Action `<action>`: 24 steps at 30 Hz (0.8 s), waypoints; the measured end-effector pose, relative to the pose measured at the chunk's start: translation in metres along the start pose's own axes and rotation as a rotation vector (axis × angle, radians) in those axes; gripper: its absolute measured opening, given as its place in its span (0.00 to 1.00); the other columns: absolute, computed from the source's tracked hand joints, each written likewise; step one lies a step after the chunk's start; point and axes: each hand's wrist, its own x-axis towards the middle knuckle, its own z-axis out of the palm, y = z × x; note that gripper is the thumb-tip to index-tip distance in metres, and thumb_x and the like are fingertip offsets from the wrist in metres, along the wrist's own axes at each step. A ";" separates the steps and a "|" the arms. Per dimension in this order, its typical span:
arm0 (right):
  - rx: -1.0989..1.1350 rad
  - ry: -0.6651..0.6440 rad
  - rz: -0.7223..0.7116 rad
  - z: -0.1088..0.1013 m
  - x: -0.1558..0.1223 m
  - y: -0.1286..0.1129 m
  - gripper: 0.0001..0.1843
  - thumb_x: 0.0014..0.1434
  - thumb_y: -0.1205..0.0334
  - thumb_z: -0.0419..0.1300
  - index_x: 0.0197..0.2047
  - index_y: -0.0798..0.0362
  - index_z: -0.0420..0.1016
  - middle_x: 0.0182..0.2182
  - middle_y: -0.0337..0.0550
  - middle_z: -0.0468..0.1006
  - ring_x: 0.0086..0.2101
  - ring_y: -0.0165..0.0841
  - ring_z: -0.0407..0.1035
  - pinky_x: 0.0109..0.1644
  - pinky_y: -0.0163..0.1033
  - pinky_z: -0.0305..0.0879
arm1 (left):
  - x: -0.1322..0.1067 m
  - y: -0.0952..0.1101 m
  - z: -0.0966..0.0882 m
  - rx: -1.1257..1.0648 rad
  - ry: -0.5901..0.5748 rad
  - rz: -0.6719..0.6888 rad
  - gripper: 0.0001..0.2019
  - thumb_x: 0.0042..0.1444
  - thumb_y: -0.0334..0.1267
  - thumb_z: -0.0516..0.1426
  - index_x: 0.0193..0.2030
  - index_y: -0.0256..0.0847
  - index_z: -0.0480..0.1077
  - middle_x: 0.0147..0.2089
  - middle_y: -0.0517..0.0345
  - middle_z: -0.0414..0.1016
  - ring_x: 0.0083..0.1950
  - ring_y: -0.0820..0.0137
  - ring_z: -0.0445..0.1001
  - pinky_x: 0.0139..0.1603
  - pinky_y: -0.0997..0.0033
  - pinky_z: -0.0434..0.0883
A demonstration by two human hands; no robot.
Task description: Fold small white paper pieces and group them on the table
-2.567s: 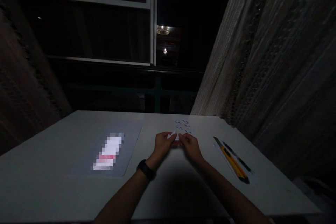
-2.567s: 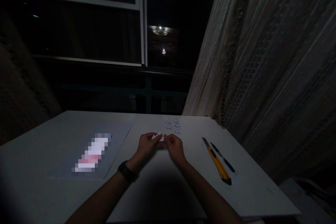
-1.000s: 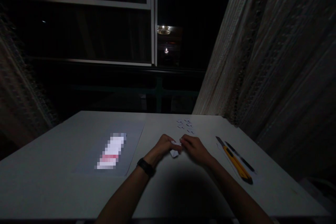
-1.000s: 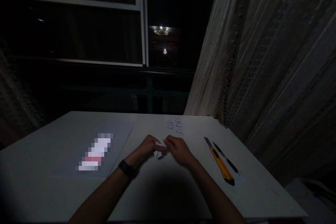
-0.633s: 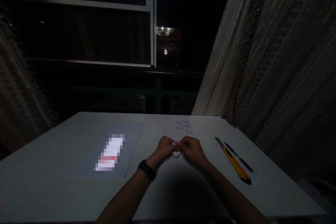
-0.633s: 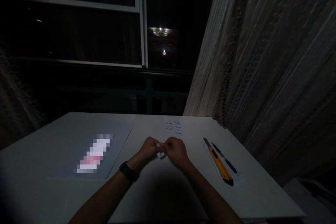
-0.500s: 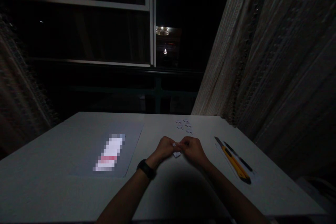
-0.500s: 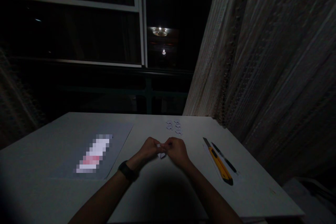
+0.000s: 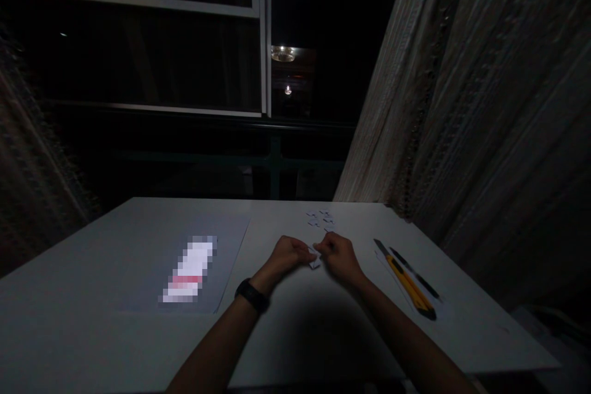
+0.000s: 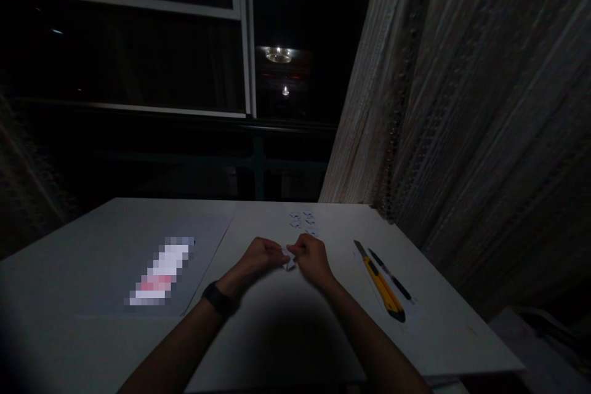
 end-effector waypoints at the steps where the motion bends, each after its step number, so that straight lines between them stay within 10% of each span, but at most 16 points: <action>1: 0.013 -0.009 0.012 0.000 0.000 0.001 0.12 0.47 0.58 0.59 0.17 0.53 0.65 0.17 0.35 0.67 0.22 0.29 0.62 0.27 0.33 0.55 | 0.000 0.002 0.000 0.014 -0.005 0.015 0.13 0.29 0.39 0.66 0.15 0.32 0.69 0.16 0.60 0.66 0.19 0.77 0.61 0.21 0.76 0.56; 11: 0.078 -0.136 0.053 -0.001 0.002 0.006 0.13 0.49 0.54 0.57 0.22 0.55 0.70 0.19 0.38 0.71 0.23 0.29 0.64 0.28 0.32 0.57 | 0.000 0.003 0.001 0.319 0.149 0.219 0.23 0.48 0.54 0.53 0.23 0.33 0.73 0.18 0.57 0.69 0.22 0.73 0.66 0.25 0.75 0.59; 24: 0.138 -0.310 0.132 -0.008 0.005 0.011 0.12 0.39 0.57 0.64 0.18 0.57 0.71 0.14 0.34 0.66 0.19 0.26 0.58 0.23 0.32 0.52 | -0.009 0.003 0.011 0.851 0.153 0.625 0.15 0.58 0.39 0.47 0.29 0.38 0.70 0.29 0.55 0.73 0.30 0.72 0.69 0.34 0.75 0.60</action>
